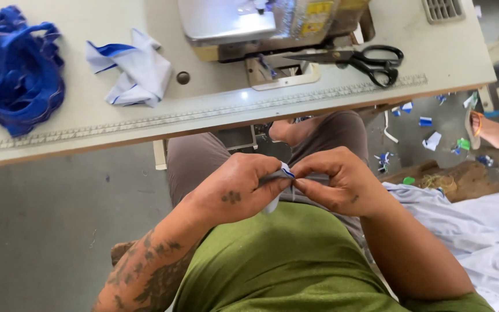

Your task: Sewing blue and white fabric strips together using an industrial sewing machine on a factory floor.

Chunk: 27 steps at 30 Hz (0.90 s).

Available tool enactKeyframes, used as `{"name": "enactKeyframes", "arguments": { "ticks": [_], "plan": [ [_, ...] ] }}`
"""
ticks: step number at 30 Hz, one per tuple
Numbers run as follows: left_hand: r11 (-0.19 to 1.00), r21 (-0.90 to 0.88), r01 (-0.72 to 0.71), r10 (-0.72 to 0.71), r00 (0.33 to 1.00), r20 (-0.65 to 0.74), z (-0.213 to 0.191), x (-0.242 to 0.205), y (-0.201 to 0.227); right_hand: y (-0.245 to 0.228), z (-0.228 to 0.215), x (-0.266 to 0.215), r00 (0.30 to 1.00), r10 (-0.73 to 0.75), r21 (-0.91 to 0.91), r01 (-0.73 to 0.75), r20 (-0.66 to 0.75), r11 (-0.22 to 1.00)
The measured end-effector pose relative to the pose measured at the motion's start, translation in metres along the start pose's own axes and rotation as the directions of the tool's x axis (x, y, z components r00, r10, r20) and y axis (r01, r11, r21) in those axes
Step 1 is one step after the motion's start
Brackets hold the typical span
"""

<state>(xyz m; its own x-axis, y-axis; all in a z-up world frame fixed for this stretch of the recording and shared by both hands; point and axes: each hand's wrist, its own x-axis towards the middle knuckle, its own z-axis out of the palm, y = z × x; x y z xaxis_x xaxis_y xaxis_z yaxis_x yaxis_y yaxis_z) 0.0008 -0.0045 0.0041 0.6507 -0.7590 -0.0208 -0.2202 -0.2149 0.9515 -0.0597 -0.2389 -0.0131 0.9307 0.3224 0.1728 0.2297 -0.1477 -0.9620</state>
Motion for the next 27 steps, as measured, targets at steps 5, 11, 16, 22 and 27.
{"name": "enactKeyframes", "arguments": {
  "ticks": [5, 11, 16, 22, 27],
  "plan": [
    [0.994, 0.090, 0.066, -0.070, 0.997, 0.041, 0.012, 0.020, -0.005, 0.008, -0.011, -0.010, 0.999, 0.006, 0.072, -0.003, -0.038, 0.997],
    [0.979, 0.149, 0.139, -0.148, 0.988, 0.051, 0.024, 0.041, -0.002, 0.025, -0.026, -0.023, 0.995, 0.002, 0.101, 0.008, -0.097, 0.995],
    [0.982, 0.123, 0.143, -0.149, 0.988, 0.045, 0.029, 0.056, 0.024, 0.036, -0.030, -0.033, 0.989, -0.032, 0.058, 0.041, -0.145, 0.997],
    [0.979, 0.056, 0.196, -0.196, 0.981, 0.001, 0.038, 0.069, 0.008, 0.030, -0.033, -0.039, 0.980, -0.002, 0.082, 0.019, -0.199, 0.996],
    [0.981, -0.073, 0.179, -0.178, 0.984, 0.031, 0.035, 0.074, 0.012, 0.038, -0.037, -0.032, 0.959, -0.129, 0.144, 0.169, -0.252, 0.975]
  ]
}}
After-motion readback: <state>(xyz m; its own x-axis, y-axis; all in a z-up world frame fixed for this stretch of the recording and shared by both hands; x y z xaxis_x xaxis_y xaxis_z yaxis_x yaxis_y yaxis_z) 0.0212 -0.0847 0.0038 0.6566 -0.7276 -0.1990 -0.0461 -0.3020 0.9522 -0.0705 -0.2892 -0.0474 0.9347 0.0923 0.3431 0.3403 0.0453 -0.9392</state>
